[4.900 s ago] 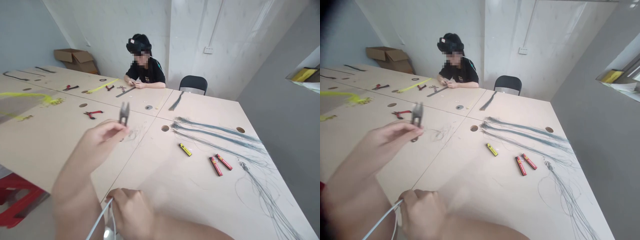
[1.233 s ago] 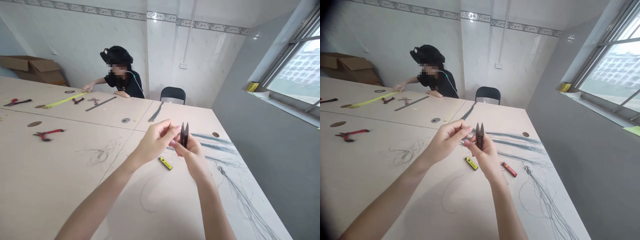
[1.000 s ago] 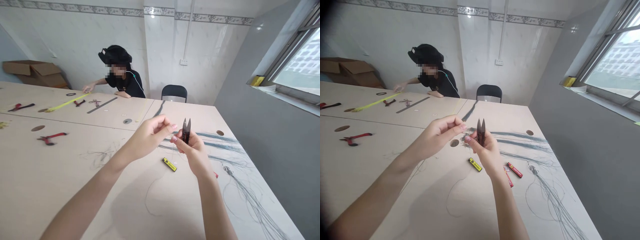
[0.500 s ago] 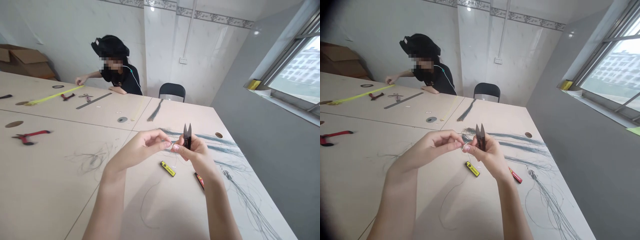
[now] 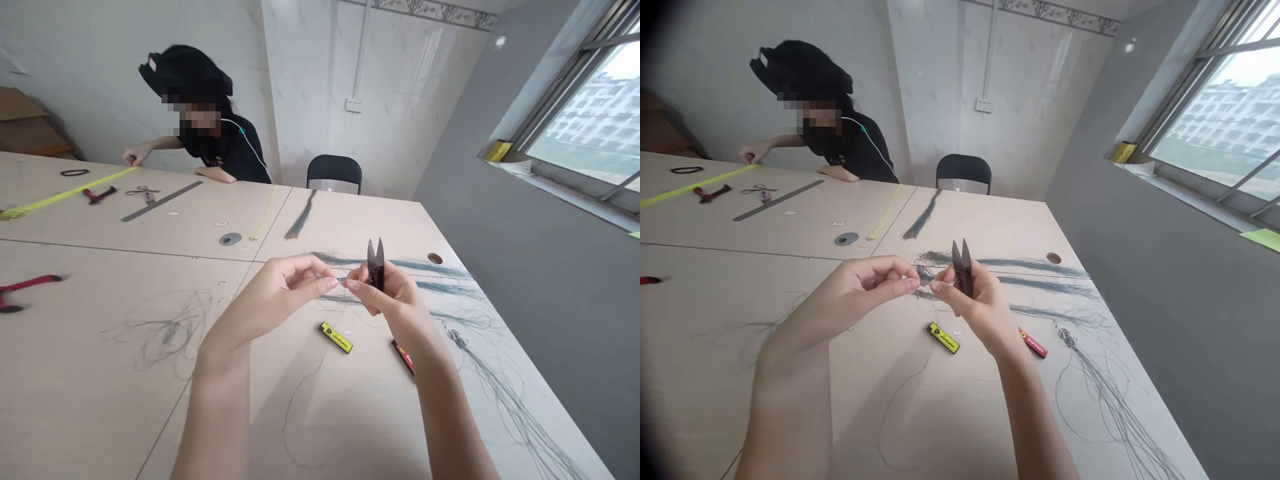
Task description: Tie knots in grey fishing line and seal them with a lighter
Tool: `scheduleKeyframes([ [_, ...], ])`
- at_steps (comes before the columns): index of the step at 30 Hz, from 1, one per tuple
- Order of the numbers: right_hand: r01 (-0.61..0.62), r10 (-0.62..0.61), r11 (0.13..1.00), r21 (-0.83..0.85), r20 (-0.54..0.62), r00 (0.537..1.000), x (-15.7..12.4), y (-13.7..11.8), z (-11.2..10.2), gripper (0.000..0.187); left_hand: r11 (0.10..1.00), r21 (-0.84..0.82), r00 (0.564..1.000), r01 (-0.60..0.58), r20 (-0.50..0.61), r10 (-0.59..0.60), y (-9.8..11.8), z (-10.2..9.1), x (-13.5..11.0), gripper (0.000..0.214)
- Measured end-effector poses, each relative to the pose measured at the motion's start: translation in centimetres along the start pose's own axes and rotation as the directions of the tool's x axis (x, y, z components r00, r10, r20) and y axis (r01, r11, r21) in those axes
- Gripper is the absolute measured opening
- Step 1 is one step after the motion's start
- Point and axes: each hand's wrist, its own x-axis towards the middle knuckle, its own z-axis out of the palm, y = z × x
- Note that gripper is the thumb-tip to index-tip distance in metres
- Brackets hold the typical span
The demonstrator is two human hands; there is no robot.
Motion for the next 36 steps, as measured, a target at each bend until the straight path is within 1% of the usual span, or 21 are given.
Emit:
scheduleKeyframes([
  [3,0.004,-0.004,1.0,0.003,0.004,1.0,-0.3,-0.5,-0.1,0.022,1.0,0.012,1.0,0.013,-0.006,-0.013,0.1,0.1,0.0,0.024],
  [6,0.007,-0.007,1.0,-0.002,-0.002,1.0,-0.5,-0.8,0.0,0.022,1.0,0.013,1.0,0.016,0.015,-0.016,0.1,0.3,0.1,0.024],
  [8,0.017,-0.017,1.0,-0.009,-0.046,0.999,-0.8,-1.0,0.3,0.02,1.0,0.018,1.0,0.013,0.02,-0.013,0.1,0.4,0.2,0.023],
  [10,0.046,-0.048,0.999,-0.015,-0.106,0.993,-1.1,-1.2,0.5,0.02,1.0,0.024,1.0,0.012,0.012,-0.012,0.2,0.5,0.2,0.024],
  [12,0.078,-0.083,0.996,-0.035,-0.139,0.987,-1.5,-1.3,0.9,0.021,1.0,0.029,1.0,0.011,0.013,-0.012,0.2,0.5,0.3,0.026],
  [14,0.092,-0.101,0.993,-0.071,-0.136,0.986,-1.8,-1.3,1.3,0.02,1.0,0.026,1.0,0.007,0.014,-0.008,0.3,0.4,0.2,0.028],
  [17,0.084,-0.096,0.991,-0.102,-0.119,0.988,-2.0,-1.0,1.9,0.019,1.0,-0.012,1.0,-0.005,0.006,0.005,0.3,0.2,0.2,0.026],
  [20,0.123,-0.123,0.992,-0.013,-0.163,0.979,-1.7,-0.3,2.0,0.025,0.998,-0.06,1.0,0.002,-0.016,-0.003,0.3,-0.2,0.3,0.022],
  [22,0.158,-0.145,0.986,0.049,-0.207,0.968,-1.4,0.0,1.9,0.021,0.996,-0.081,1.0,0.026,-0.008,-0.027,0.3,-0.3,0.3,0.019],
  [23,0.162,-0.143,0.984,0.069,-0.217,0.966,-1.2,0.2,1.8,0.018,0.995,-0.097,0.999,0.034,0.018,-0.033,0.3,-0.3,0.4,0.018],
  [25,0.129,-0.103,0.984,0.119,-0.203,0.974,-0.9,0.4,1.7,0.016,0.989,-0.144,0.993,0.032,0.115,-0.015,0.3,-0.1,0.4,0.016],
  [27,0.055,-0.025,0.977,0.204,-0.147,0.989,-0.6,0.5,1.7,0.018,0.982,-0.19,0.974,0.011,0.224,0.032,0.4,0.3,0.6,0.014],
  [29,-0.017,0.042,0.958,0.286,-0.081,0.996,-0.5,0.6,1.7,0.02,0.977,-0.214,0.96,-0.001,0.274,0.061,0.5,0.8,0.7,0.012],
  [32,-0.056,0.064,0.944,0.325,-0.015,0.998,-0.3,0.7,1.7,0.021,0.974,-0.227,0.967,0.008,0.251,0.051,0.7,1.3,0.8,0.011],
  [36,-0.05,0.051,0.942,0.333,0.006,0.999,-0.3,0.8,1.9,0.019,0.969,-0.245,0.974,0.02,0.223,0.036,0.8,1.5,0.7,0.013],
])
